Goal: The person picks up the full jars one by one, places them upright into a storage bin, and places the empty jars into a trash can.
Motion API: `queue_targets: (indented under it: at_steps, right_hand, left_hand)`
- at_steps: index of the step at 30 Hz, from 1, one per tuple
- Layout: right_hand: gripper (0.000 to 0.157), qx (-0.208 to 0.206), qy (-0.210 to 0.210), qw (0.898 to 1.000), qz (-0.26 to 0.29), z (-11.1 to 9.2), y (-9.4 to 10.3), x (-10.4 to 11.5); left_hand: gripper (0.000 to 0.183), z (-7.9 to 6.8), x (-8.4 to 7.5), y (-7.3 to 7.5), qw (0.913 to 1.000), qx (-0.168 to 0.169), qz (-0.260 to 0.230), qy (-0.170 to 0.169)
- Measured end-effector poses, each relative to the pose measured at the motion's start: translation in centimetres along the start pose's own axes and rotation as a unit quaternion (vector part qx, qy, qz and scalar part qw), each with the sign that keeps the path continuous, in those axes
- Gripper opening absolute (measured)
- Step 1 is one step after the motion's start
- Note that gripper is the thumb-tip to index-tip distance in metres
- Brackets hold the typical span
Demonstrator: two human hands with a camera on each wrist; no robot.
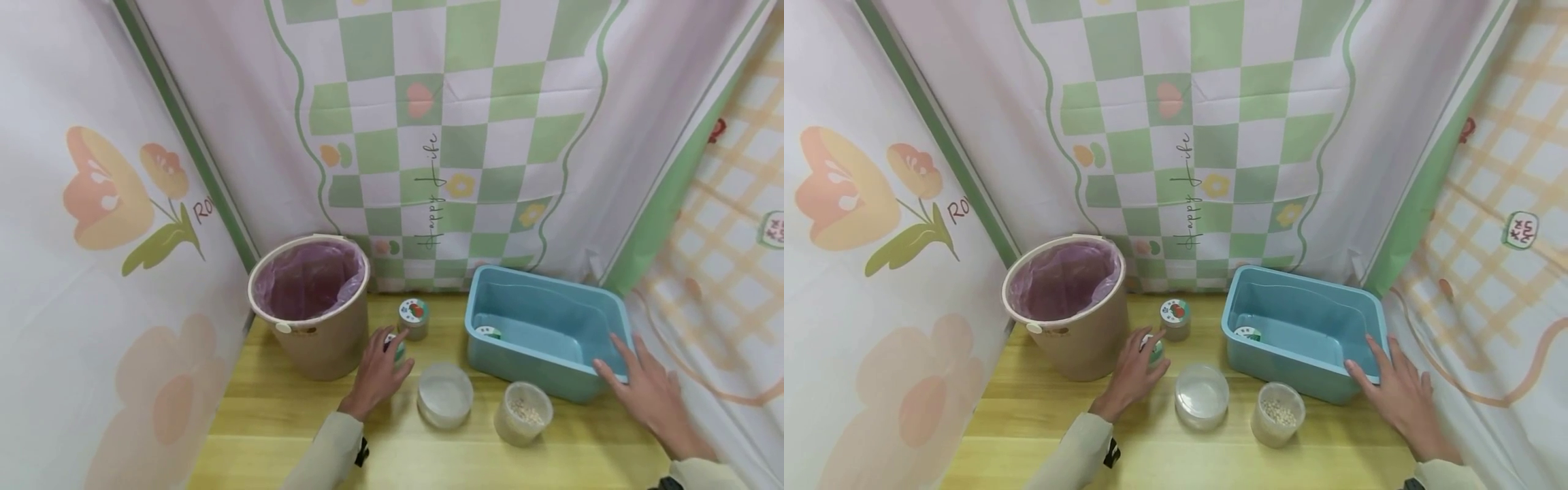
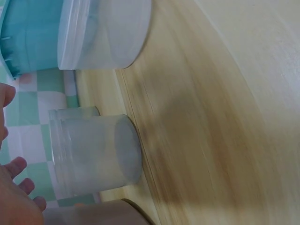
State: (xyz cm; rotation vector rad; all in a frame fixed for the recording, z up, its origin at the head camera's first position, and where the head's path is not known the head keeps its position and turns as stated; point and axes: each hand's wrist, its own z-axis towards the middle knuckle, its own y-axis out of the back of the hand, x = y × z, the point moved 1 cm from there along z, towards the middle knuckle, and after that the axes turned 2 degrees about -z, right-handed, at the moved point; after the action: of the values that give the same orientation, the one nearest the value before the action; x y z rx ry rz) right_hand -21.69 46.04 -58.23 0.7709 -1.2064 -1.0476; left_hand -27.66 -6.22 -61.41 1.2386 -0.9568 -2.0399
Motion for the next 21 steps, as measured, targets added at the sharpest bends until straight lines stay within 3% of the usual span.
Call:
queue_targets:
  at_steps: [5, 11, 17, 21]
  right_hand:
    - [0.073, -0.103, 0.021, 0.994, 0.022, -0.5, -1.3, 0.2]
    - [0.065, -0.238, 0.031, 0.968, 0.077, -2.0, -2.9, 1.9]
    - [0.074, -0.292, 0.010, 0.947, 0.131, -3.6, -4.6, 4.1]
    - [0.080, -0.321, 0.019, 0.933, 0.159, -4.7, -6.1, 5.1]
  left_hand:
    - [0.065, 0.1, 0.3, -0.1, 1.0000, 0.004, 0.004, -0.001]
    - [0.065, 0.1, 0.3, -0.2, 0.9999, 0.014, 0.009, -0.002]
    - [0.065, 0.4, 0.2, -0.2, 0.9989, 0.033, 0.032, 0.005]
    - [0.063, 1.4, -0.5, -0.5, 0.9985, 0.032, 0.042, -0.015]
